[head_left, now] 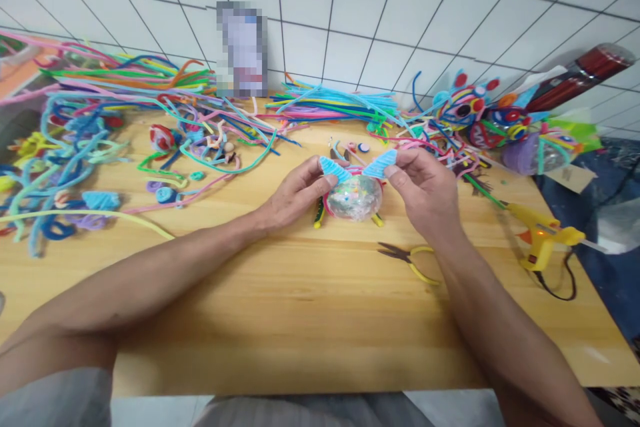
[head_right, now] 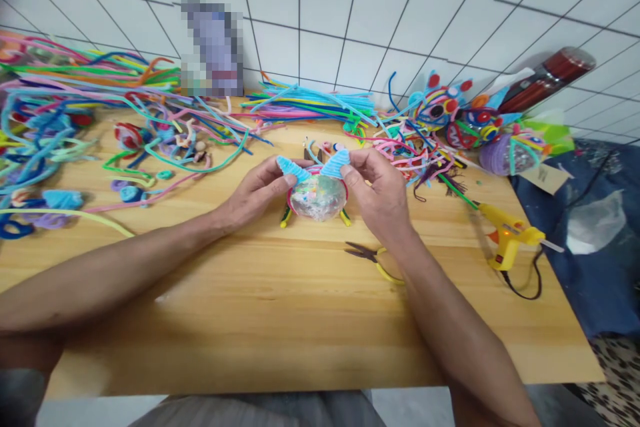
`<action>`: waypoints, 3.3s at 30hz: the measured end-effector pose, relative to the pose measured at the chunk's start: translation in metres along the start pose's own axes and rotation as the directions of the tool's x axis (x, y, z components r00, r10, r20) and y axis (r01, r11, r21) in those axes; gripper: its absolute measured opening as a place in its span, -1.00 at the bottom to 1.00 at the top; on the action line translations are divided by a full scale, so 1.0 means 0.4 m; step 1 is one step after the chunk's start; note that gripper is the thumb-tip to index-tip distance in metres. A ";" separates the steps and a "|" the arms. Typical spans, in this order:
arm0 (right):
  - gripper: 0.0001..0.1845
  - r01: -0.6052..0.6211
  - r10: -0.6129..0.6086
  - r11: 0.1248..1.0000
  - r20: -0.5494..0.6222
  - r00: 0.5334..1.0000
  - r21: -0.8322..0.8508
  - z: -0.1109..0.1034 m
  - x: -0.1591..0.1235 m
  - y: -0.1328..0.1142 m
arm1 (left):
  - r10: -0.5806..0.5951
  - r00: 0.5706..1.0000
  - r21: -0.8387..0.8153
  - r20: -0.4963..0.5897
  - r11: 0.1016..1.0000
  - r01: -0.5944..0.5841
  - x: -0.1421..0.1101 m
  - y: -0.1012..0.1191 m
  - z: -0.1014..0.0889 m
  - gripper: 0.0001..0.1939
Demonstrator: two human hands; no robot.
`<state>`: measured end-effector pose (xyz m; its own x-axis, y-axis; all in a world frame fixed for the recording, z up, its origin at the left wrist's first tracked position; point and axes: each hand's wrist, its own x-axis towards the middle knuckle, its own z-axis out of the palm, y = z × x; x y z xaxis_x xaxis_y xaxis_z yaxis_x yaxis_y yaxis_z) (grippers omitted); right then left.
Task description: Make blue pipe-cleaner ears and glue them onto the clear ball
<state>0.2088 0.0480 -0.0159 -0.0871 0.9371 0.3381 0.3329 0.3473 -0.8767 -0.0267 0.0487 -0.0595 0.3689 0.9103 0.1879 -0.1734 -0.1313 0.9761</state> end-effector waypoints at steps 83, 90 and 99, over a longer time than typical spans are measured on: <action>-0.91 0.025 -0.024 0.999 0.043 0.999 -0.023 0.001 -0.004 0.022 | 0.029 0.999 -0.014 0.046 0.999 -0.029 -0.002 -0.009 -0.005 -0.57; -0.93 0.025 -0.024 0.999 0.038 0.999 -0.028 -0.001 -0.005 0.018 | 0.035 0.998 -0.009 0.043 0.999 -0.034 -0.004 -0.014 -0.005 -0.56; -0.94 0.035 -0.033 0.999 0.046 0.998 -0.038 -0.004 -0.005 0.015 | 0.041 0.998 0.000 0.046 0.999 -0.041 -0.004 -0.014 -0.004 -0.56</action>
<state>0.2124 0.0483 -0.0213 -0.1413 0.9257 0.3510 0.3653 0.3783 -0.8506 -0.0277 0.0485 -0.0653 0.4034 0.8850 0.2325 -0.1879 -0.1685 0.9676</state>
